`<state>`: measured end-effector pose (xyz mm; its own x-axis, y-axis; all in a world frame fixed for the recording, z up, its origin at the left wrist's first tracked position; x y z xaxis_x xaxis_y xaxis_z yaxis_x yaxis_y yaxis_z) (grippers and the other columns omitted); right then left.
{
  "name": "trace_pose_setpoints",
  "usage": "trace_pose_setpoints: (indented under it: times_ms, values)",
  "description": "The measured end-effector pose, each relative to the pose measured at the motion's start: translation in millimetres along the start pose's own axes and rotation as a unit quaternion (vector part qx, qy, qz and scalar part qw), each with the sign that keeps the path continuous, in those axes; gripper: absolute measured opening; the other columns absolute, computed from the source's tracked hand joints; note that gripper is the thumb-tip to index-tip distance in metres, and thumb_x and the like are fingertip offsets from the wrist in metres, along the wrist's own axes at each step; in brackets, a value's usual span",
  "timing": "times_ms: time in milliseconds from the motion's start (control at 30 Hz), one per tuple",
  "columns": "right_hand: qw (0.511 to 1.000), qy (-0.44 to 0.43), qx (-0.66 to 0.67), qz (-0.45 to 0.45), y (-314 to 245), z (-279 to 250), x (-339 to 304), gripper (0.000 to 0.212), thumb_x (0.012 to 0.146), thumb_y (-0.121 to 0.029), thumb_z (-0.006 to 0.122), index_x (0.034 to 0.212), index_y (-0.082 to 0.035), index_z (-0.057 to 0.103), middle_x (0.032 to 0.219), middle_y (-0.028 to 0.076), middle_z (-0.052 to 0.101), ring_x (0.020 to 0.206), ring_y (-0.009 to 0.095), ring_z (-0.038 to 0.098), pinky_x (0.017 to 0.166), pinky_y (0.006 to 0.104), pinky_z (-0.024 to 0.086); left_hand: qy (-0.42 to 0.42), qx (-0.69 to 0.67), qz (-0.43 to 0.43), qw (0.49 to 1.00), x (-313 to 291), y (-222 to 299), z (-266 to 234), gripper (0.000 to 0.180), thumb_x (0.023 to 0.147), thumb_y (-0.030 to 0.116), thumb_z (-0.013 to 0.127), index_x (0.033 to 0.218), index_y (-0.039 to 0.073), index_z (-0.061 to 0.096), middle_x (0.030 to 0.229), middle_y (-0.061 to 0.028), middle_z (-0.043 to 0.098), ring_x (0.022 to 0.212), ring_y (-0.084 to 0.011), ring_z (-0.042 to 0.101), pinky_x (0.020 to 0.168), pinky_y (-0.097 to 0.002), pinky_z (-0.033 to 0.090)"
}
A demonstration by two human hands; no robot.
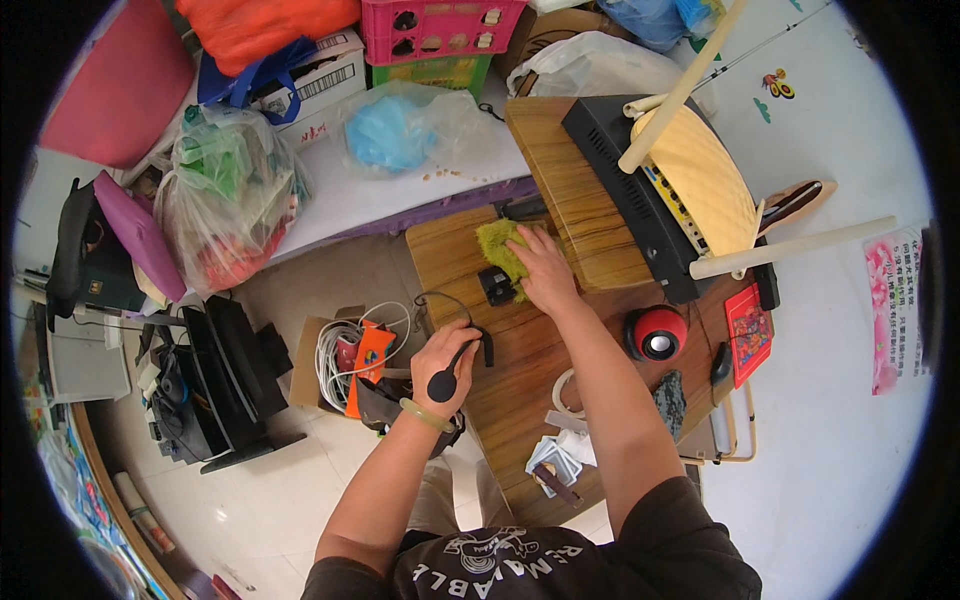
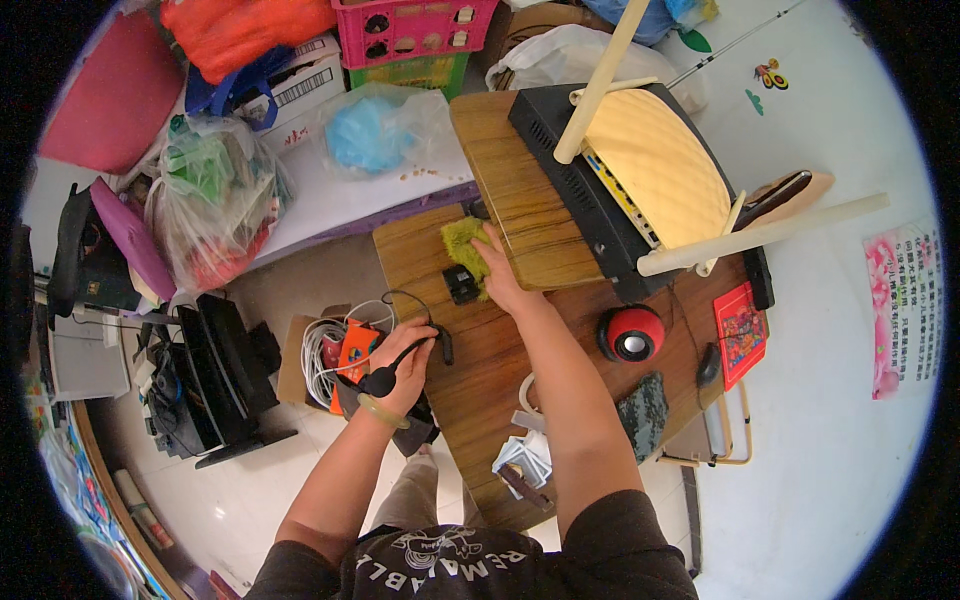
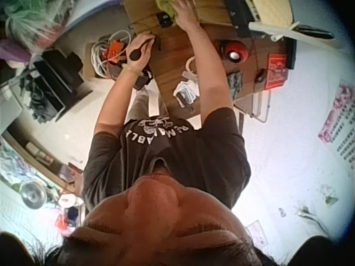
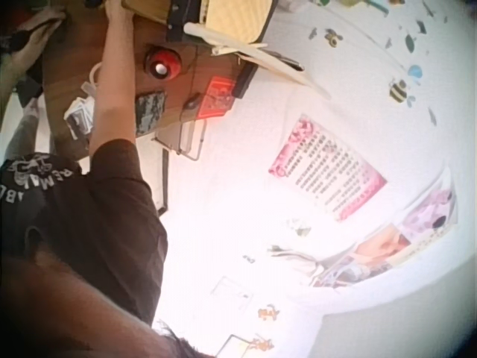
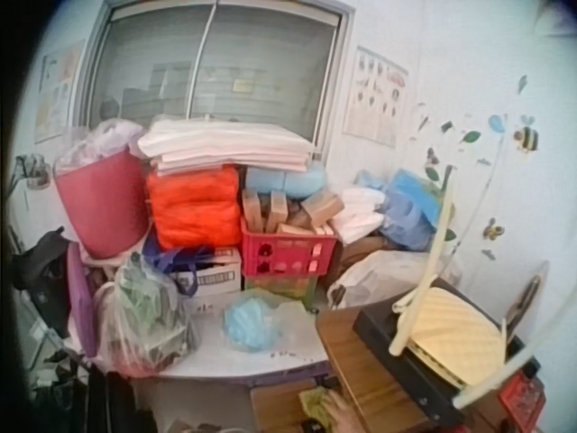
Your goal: The person wipes a small wooden stool with a green cloth, cleaning the seat and legs. The person then wipes the table surface and handles a wristwatch and a small white device, placing them back on the table.
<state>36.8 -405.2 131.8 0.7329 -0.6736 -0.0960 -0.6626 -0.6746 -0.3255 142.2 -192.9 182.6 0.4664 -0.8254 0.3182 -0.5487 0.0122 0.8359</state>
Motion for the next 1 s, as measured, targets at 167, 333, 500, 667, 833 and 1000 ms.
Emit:
trace_pose_setpoints:
  times_ms: [167,333,500,667,833,1000]
  values:
    - [1.000,0.004,0.001,-0.022,-9,-2,7,0.065,0.078,0.005,0.065,0.139,-0.012,0.049,0.155,0.008,0.031,0.142,0.032,0.028,0.116,0.0429,0.029,0.002,0.064,-0.023,0.998,12,-9,10,0.013,0.083,0.005,0.068,0.095,0.009,0.065,0.102,-0.0117,0.067,0.090,-0.0321,0.066,0.074,-0.0379,0.054]
    - [0.990,0.078,0.042,0.111,50,31,-2,0.066,0.082,-0.005,0.065,0.144,-0.013,0.042,0.153,0.013,0.032,0.138,0.035,0.033,0.114,0.0442,0.030,-0.022,0.117,-0.037,0.992,20,-4,24,0.011,0.085,0.008,0.066,0.096,0.011,0.066,0.088,-0.0094,0.064,0.082,-0.0316,0.065,0.066,-0.0383,0.052]
    - [0.986,0.082,-0.040,0.140,35,-11,-19,0.064,0.086,-0.029,0.063,0.142,-0.008,0.042,0.144,0.021,0.043,0.131,0.038,0.040,0.109,0.0483,0.031,-0.027,0.183,-0.049,0.982,17,-13,31,0.008,0.085,0.016,0.068,0.093,0.012,0.067,0.084,-0.0083,0.063,0.078,-0.0311,0.065,0.063,-0.0404,0.051]
    - [0.977,0.096,-0.123,0.144,32,-7,-49,0.061,0.082,-0.026,0.067,0.136,-0.005,0.047,0.136,0.022,0.048,0.126,0.039,0.043,0.105,0.0494,0.035,-0.006,0.166,-0.045,0.985,23,-7,31,0.009,0.086,0.021,0.069,0.090,0.012,0.068,0.084,-0.0095,0.063,0.073,-0.0341,0.064,0.061,-0.0421,0.051]
    - [0.977,0.066,-0.098,0.177,25,-6,-73,0.042,0.085,-0.022,0.065,0.122,-0.003,0.059,0.131,0.020,0.052,0.125,0.037,0.044,0.107,0.0493,0.035,0.005,0.154,-0.093,0.984,33,-3,19,0.011,0.086,0.020,0.071,0.090,0.011,0.067,0.088,-0.0117,0.066,0.077,-0.0361,0.065,0.062,-0.0418,0.051]
    - [0.978,0.071,-0.082,0.177,16,-4,-90,0.057,0.082,-0.022,0.068,0.134,-0.006,0.050,0.142,0.016,0.039,0.136,0.036,0.031,0.110,0.0495,0.031,0.006,0.180,-0.057,0.982,53,2,27,0.010,0.088,0.020,0.069,0.091,0.010,0.067,0.090,-0.0120,0.067,0.076,-0.0364,0.065,0.063,-0.0427,0.051]
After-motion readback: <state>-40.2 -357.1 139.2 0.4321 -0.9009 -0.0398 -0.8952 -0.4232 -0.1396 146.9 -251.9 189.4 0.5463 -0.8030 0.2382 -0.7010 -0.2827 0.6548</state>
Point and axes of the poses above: each hand's wrist, its own x-axis towards the middle knuckle, its own z-axis out of the palm, y = z × x, the point moved 5 cm from there along x, towards the middle knuckle
